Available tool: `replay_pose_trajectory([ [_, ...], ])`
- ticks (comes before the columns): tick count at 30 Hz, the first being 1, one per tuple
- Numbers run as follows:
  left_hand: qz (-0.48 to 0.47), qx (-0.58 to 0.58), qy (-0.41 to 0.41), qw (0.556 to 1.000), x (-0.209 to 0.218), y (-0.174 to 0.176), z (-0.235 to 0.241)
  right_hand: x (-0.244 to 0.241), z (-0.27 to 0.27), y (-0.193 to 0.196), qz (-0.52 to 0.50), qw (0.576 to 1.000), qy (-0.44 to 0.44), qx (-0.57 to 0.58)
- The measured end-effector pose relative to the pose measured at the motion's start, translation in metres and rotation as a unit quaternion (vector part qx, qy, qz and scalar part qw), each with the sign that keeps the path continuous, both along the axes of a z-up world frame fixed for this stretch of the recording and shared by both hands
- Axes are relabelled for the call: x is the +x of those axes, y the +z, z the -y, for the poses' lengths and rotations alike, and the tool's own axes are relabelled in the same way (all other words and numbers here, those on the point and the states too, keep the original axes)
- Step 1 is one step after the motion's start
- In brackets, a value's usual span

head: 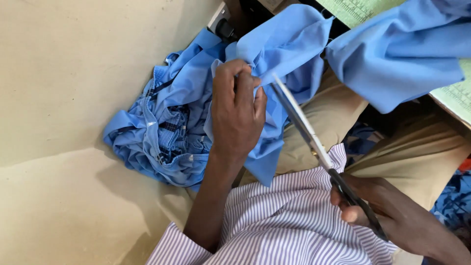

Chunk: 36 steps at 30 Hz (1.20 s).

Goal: Trimming the edges of blue fabric pieces using large tailor scissors at a factory workbench.

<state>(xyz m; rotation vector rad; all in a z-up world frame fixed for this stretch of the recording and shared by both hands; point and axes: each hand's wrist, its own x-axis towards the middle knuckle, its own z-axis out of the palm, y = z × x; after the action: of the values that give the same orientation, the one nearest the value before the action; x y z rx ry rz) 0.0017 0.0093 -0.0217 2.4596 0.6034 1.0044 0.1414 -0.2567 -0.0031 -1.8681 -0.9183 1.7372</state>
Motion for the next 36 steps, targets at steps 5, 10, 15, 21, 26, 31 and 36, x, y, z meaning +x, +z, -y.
replay_pose_trajectory([
  [5, 0.025, 0.087, -0.002, 0.996, -0.001, -0.006, 0.000, 0.010, -0.004, 0.009, 0.023, 0.997, 0.033, -0.061],
  [10, 0.036, 0.095, -0.023, 0.995, -0.001, -0.003, -0.003, 0.009, -0.012, 0.014, 0.041, 0.996, 0.035, -0.072],
  [15, 0.033, 0.078, -0.026, 0.996, -0.005, 0.002, -0.007, 0.011, -0.006, 0.007, 0.050, 0.999, -0.011, 0.002],
  [21, 0.070, 0.038, -0.032, 0.996, -0.007, 0.006, -0.008, 0.019, 0.006, -0.007, 0.089, 0.995, -0.009, 0.041],
  [26, 0.079, 0.081, -0.053, 0.992, -0.007, 0.012, -0.008, 0.025, 0.008, -0.010, 0.132, 0.990, 0.027, -0.038],
  [31, 0.057, 0.092, -0.062, 0.992, -0.011, 0.010, -0.011, 0.025, 0.004, -0.004, 0.178, 0.981, 0.065, -0.048],
  [36, 0.046, 0.106, -0.074, 0.991, -0.013, 0.013, -0.013, 0.018, 0.001, 0.006, 0.238, 0.966, 0.089, -0.051],
])
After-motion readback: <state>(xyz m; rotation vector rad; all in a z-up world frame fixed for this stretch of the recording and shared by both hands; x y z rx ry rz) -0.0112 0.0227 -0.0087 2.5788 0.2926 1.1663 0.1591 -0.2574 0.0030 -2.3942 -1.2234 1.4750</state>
